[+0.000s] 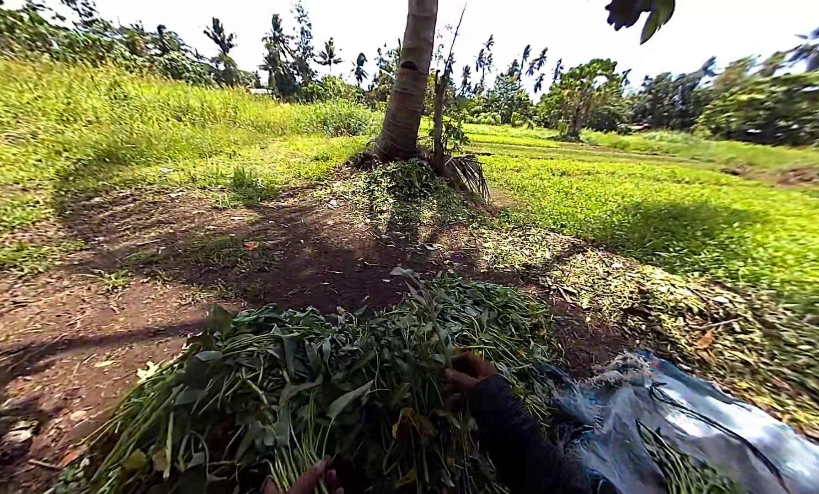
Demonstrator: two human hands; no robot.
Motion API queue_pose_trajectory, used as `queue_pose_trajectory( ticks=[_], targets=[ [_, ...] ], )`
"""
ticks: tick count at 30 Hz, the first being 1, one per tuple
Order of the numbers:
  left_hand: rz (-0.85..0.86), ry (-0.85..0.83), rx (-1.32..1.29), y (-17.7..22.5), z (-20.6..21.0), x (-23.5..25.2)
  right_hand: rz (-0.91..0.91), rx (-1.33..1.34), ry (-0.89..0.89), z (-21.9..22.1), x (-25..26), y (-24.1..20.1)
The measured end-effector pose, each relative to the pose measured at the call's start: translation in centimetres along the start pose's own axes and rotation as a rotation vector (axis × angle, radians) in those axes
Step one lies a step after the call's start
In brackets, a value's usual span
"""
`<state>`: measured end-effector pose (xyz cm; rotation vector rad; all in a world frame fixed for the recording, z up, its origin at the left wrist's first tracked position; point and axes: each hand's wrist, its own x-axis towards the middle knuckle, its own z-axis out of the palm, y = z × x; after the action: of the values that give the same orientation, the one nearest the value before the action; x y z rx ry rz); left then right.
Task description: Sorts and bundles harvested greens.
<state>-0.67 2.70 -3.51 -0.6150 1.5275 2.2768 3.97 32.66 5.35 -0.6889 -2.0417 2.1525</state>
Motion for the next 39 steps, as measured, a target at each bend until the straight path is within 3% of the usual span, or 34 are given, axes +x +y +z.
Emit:
queue_pose_trajectory(
  ticks=[5,7,12,22,25,29,30,33,35,37,39],
  targets=[
    [0.012,0.047,-0.082,-0.8,1.4,-1.3,0.087,-0.059,-0.14,2.6,-4.9,5.2],
    [-0.012,0.09,-0.088,-1.6,2.0,-2.1,0.152,-0.251,-0.161,3.8,-6.2,7.2],
    [-0.095,0.215,0.074,-4.0,2.7,-2.2,0.116,-0.841,-0.207,5.8,-7.4,11.5],
    [-0.102,0.172,0.389,-4.7,3.7,-2.7,0.022,-1.071,-0.23,7.7,-9.1,14.9],
    [-0.038,0.133,0.512,-4.7,3.4,-2.4,0.09,-0.835,-0.231,7.6,-9.2,16.4],
    [0.043,0.042,0.753,-4.6,3.1,-3.0,0.511,-0.058,-0.43,8.3,-6.9,18.1],
    [0.049,0.032,0.803,-4.5,3.3,-3.4,0.514,-0.021,-0.485,8.3,-6.2,18.9],
    [0.109,0.015,0.814,-4.6,3.1,-3.3,0.63,-0.246,-0.324,10.7,-7.0,15.6],
    [0.166,0.047,0.716,-4.6,2.5,-2.3,0.658,-0.276,-0.309,10.5,-7.2,16.3],
    [0.149,0.053,0.65,-3.2,2.3,-2.1,0.642,-0.189,-0.34,9.5,-7.8,17.5],
    [0.094,0.018,0.562,-2.2,2.2,-2.1,0.593,0.082,-0.376,8.3,-9.2,17.2]
  ],
)
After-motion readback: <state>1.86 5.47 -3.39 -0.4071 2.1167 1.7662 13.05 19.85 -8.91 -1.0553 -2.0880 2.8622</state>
